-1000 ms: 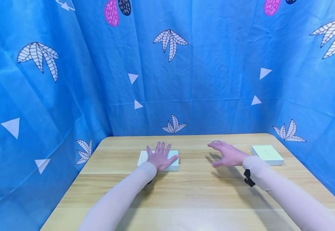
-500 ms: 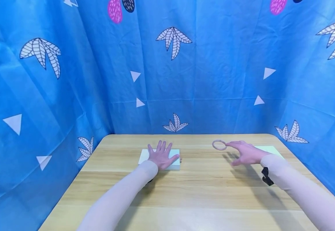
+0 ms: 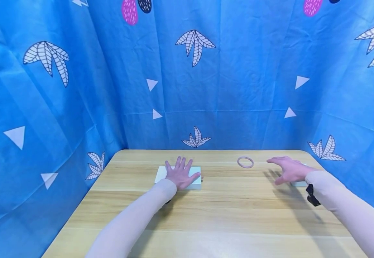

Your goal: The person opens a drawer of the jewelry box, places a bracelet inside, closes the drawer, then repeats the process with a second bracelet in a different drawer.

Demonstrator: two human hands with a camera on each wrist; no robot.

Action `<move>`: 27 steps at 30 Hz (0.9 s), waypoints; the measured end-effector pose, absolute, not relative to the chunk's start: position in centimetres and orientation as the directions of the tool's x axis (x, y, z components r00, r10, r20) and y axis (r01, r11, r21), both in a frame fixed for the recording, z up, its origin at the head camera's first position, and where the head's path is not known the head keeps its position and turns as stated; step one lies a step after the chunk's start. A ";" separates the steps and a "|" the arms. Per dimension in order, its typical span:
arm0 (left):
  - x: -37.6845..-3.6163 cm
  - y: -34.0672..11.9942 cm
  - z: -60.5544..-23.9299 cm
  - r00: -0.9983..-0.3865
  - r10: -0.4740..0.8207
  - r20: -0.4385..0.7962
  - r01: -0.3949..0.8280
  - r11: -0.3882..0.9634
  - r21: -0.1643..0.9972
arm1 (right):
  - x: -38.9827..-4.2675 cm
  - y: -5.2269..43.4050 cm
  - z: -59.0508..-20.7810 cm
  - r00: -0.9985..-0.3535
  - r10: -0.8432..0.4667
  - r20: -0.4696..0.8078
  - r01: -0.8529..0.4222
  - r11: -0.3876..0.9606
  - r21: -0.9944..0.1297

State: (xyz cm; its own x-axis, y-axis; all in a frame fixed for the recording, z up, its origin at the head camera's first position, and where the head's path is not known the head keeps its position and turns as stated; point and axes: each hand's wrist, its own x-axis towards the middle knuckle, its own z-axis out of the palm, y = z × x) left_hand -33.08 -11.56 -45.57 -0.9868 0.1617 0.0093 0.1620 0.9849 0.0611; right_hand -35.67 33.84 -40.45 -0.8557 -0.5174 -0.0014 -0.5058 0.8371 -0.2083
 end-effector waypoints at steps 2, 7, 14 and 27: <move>-33.0 -11.6 -45.5 -0.986 0.164 0.014 0.165 0.984 0.063 | -35.7 34.3 -40.4 -0.858 -0.513 -0.011 -0.501 0.843 -0.196; -33.0 -11.5 -45.4 -0.987 0.163 0.002 0.163 0.985 0.055 | -36.0 35.5 -40.5 -0.868 -0.496 -0.037 -0.483 0.858 -0.175; -33.5 -11.7 -46.0 -0.987 0.162 0.013 0.163 0.984 0.067 | -36.7 36.8 -40.6 -0.882 -0.463 -0.090 -0.442 0.878 -0.186; -33.7 -11.9 -46.2 -0.988 0.154 -0.010 0.154 0.986 0.060 | -37.2 39.2 -40.8 -0.887 -0.446 -0.121 -0.414 0.883 -0.222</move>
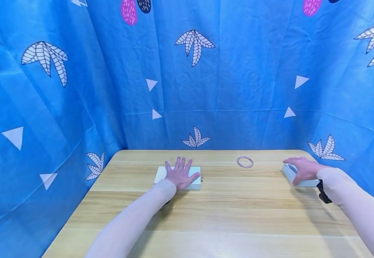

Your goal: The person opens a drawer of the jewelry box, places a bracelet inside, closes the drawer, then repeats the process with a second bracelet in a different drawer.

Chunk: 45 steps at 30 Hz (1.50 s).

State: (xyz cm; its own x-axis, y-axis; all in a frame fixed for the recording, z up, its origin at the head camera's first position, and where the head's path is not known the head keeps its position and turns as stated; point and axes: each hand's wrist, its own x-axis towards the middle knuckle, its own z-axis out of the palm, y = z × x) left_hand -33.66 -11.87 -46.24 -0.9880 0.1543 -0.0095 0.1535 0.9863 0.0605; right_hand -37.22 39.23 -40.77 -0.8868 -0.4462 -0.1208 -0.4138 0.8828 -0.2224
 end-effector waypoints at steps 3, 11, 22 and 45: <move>-33.7 -11.6 -46.3 -0.987 0.157 -0.015 0.156 0.986 0.062 | -37.3 39.9 -40.8 -0.892 -0.431 -0.136 -0.395 0.890 -0.228; -33.9 -11.4 -46.3 -0.986 0.167 -0.010 0.166 0.983 0.082 | -37.4 41.2 -40.7 -0.912 -0.378 -0.161 -0.345 0.917 -0.199; -33.8 -12.0 -46.5 -0.987 0.162 0.009 0.162 0.984 0.081 | -38.1 41.3 -41.4 -0.915 -0.355 -0.191 -0.310 0.923 -0.227; -33.7 -11.9 -46.3 -0.988 0.155 -0.005 0.154 0.985 0.082 | -38.2 41.4 -41.3 -0.915 -0.365 -0.173 -0.328 0.921 -0.212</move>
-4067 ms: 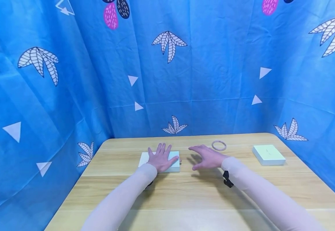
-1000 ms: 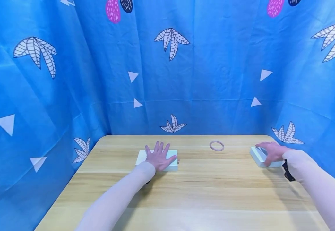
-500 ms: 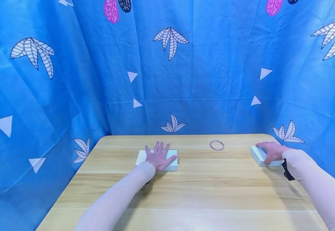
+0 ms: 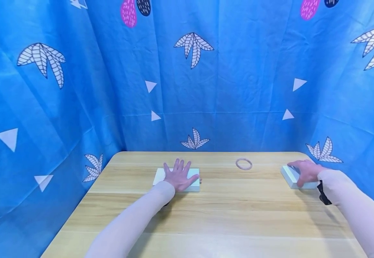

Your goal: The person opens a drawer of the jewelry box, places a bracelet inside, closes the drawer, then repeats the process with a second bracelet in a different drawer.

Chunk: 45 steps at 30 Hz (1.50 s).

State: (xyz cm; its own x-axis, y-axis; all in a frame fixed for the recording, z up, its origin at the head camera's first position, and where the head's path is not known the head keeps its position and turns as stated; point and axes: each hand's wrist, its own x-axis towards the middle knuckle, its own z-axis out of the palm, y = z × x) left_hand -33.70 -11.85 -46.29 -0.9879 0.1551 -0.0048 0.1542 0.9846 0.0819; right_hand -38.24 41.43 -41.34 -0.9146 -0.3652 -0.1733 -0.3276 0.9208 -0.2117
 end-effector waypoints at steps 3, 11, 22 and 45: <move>-33.7 -11.8 -46.4 -0.988 0.156 -0.010 0.154 0.985 0.070 | -38.1 41.5 -41.5 -0.915 -0.366 -0.167 -0.331 0.921 -0.203; -33.7 -11.8 -46.5 -0.987 0.161 0.000 0.161 0.985 0.061 | -38.1 41.3 -41.4 -0.914 -0.368 -0.171 -0.341 0.924 -0.171; -33.9 -11.9 -46.4 -0.986 0.165 0.007 0.165 0.982 0.089 | -37.8 39.6 -40.4 -0.907 -0.385 -0.168 -0.357 0.917 -0.178; -33.9 -11.9 -46.4 -0.987 0.159 -0.004 0.159 0.985 0.066 | -36.8 35.2 -39.1 -0.883 -0.461 -0.089 -0.445 0.882 -0.155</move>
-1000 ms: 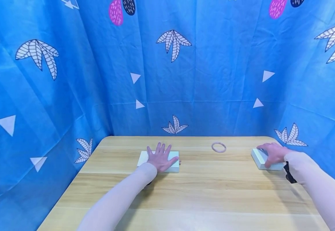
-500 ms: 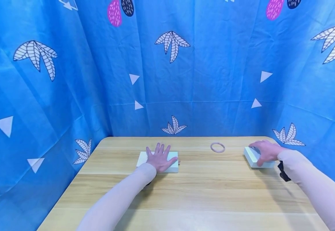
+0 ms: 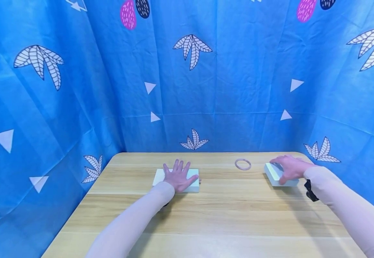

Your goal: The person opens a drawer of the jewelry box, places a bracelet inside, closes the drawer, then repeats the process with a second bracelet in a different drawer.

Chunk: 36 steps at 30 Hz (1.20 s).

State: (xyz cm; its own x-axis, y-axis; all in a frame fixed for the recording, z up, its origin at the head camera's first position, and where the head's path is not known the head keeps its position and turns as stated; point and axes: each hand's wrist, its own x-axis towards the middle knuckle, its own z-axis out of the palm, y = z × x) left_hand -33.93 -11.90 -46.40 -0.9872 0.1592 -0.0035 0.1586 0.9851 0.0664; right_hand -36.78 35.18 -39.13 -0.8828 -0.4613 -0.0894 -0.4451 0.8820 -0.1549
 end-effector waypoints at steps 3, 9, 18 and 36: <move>-34.0 -12.0 -46.4 -0.988 0.157 -0.003 0.156 0.985 0.067 | -36.8 34.5 -39.1 -0.878 -0.470 -0.086 -0.455 0.878 -0.151; -34.1 -12.2 -46.5 -0.988 0.154 -0.005 0.153 0.987 0.053 | -36.7 33.3 -38.9 -0.876 -0.477 -0.076 -0.462 0.873 -0.157; -34.1 -12.4 -46.9 -0.989 0.149 0.007 0.149 0.987 0.054 | -36.6 31.5 -39.3 -0.872 -0.483 -0.083 -0.461 0.865 -0.196; -34.2 -11.9 -46.6 -0.988 0.152 -0.006 0.152 0.987 0.050 | -35.7 29.0 -39.6 -0.834 -0.550 -0.044 -0.540 0.830 -0.138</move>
